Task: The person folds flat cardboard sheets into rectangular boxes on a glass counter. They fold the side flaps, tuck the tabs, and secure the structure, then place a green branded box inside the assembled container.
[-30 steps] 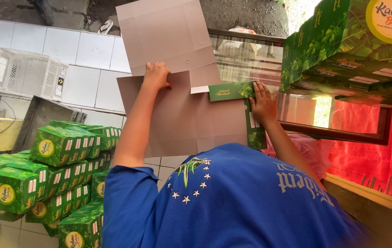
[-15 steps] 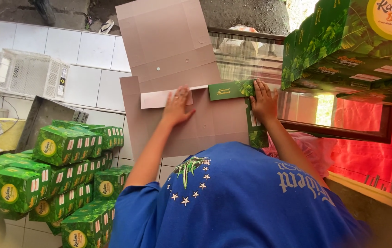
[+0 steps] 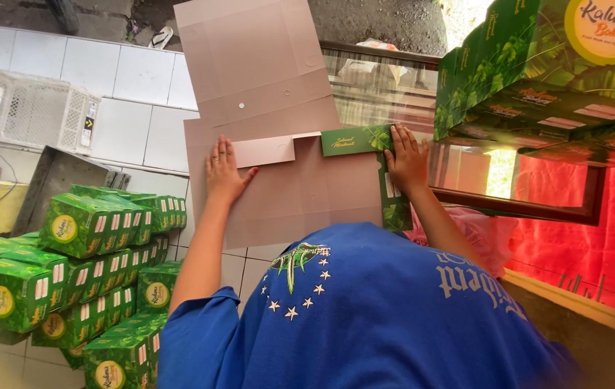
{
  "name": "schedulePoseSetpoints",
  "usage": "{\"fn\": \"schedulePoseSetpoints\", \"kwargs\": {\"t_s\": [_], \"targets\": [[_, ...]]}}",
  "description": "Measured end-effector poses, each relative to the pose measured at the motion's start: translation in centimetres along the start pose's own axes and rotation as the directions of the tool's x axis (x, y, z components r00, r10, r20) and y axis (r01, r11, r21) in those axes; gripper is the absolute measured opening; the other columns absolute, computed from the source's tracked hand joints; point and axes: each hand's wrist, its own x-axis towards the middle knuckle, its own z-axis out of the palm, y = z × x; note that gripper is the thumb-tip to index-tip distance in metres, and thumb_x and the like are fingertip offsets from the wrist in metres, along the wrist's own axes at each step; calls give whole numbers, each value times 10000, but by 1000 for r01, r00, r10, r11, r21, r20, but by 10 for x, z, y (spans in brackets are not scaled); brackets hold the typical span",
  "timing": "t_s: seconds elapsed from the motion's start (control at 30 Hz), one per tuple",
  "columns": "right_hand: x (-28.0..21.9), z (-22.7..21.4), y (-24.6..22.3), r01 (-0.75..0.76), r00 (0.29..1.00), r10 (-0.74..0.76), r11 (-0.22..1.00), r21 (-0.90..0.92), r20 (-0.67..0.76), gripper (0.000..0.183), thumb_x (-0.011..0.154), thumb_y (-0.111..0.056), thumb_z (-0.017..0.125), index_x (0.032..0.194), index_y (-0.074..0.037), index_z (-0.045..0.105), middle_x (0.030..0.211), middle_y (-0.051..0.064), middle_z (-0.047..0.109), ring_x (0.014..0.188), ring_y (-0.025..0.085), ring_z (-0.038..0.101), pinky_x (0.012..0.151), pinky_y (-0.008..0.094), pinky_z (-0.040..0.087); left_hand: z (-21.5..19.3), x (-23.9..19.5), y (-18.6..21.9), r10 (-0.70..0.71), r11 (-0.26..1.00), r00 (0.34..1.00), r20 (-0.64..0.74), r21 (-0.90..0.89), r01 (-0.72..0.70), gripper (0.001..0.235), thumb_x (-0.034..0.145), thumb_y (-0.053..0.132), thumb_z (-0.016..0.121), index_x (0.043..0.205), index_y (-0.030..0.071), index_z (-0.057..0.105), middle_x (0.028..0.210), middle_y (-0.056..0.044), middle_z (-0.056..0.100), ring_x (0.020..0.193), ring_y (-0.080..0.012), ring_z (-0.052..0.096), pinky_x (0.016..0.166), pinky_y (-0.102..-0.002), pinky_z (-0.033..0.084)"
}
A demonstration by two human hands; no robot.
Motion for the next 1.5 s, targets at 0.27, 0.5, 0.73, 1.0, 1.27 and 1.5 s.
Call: {"fn": "schedulePoseSetpoints", "kwargs": {"t_s": [0.27,0.5,0.73,1.0,1.27,1.5], "targets": [[1,3,3,1,1000,-1,1000,2,1,593,1048,-355,504,1589,-136,393,1651,54,384,1518,225,330,1212,596,151,38,71,-108,-2,919,998,-63,-394,-22,575,1095,386,411,1652,255,359,1774,-40,246,1600,-279,273,1294,-425,279],[-1,0,2,0,1000,0,1000,12,7,596,1046,-346,499,1592,-132,390,1652,54,384,1523,225,320,1211,594,152,-75,86,-63,58,985,997,58,157,-67,846,783,237,828,1524,188,421,1581,-32,391,1437,-273,388,1126,-525,327],[1,5,6,8,1000,-7,1000,6,-5,594,1046,-354,502,1589,-140,390,1646,49,386,1521,222,322,1214,587,150,-45,62,-83,99,948,991,-90,312,-66,450,776,334,851,1167,189,685,1145,11,657,1177,-202,586,1014,-462,420],[2,2,2,-2,1000,3,1000,14,-9,593,1044,-349,506,1591,-150,395,1648,35,390,1520,210,327,1221,583,149,21,-9,-81,213,959,917,-338,251,-131,776,934,452,634,1566,57,418,1594,-89,423,1474,-243,406,1184,-568,308],[4,3,2,7,1000,-6,1000,8,-8,591,1038,-359,508,1579,-146,401,1650,39,381,1523,215,323,1210,585,158,17,-3,-65,-72,979,989,-132,-196,46,996,900,647,590,1609,70,195,1717,-120,148,1575,-286,143,1192,-586,206],[-1,-2,3,0,1000,1,999,45,-14,631,1022,-370,553,1583,-130,388,1645,79,391,1507,250,343,1220,577,159,-48,-3,-53,-143,986,988,-60,-91,137,869,787,513,782,1515,192,433,1479,-36,477,1446,-219,380,1210,-581,207]]}}
